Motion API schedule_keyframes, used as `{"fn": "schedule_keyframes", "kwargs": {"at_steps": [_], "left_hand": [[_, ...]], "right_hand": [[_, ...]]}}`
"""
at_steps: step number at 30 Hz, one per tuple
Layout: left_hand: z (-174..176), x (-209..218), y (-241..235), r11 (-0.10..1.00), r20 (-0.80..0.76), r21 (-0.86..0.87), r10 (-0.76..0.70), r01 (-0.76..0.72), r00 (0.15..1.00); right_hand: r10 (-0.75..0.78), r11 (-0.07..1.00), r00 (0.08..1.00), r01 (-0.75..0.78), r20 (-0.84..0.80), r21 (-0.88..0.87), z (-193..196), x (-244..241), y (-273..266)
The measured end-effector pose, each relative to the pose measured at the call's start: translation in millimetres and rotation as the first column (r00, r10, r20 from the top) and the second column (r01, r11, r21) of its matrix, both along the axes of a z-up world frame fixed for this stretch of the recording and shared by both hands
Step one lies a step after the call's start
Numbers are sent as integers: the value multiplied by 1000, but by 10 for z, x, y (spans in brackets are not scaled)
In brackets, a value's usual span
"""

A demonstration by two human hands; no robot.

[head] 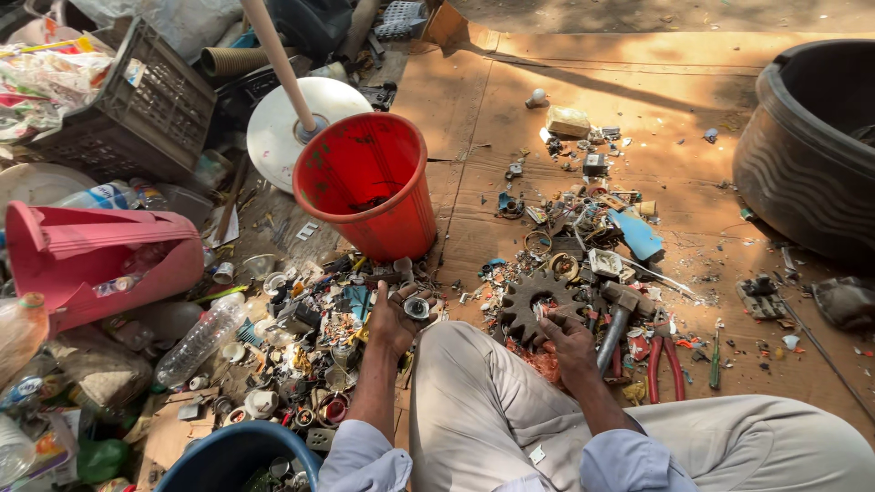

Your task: The person sits on the floor and uses a hammer to strike a metal gear-like component, breaking it apart. They then use pliers to pull and separate copper wire from the broken pieces, continuing to hammer and extract wire from the debris.

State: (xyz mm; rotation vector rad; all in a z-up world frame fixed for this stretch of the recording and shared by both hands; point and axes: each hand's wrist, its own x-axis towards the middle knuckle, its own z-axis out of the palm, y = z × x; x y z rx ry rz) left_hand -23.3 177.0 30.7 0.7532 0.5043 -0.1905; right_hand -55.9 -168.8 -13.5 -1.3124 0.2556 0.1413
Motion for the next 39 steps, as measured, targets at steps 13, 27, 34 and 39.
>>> {"fn": "schedule_keyframes", "kwargs": {"at_steps": [13,27,34,39], "left_hand": [[288,-641,-1549,776,297,600,-443,195,846],[552,-1100,-1960,591,491,804,-586,-75,644],[629,-1223,-1987,634,532,761,-489,-137,692],[633,-1207,-2007,672,371,740,-400,-7,838]], "right_hand": [[123,992,965,-123,232,-15,457,-315,44],[238,964,963,-219,124,-148,895,-838,-452],[219,951,972,-233,88,203,585,-858,-449],[185,948,982,-184,20,258,654,-842,-382]]}}
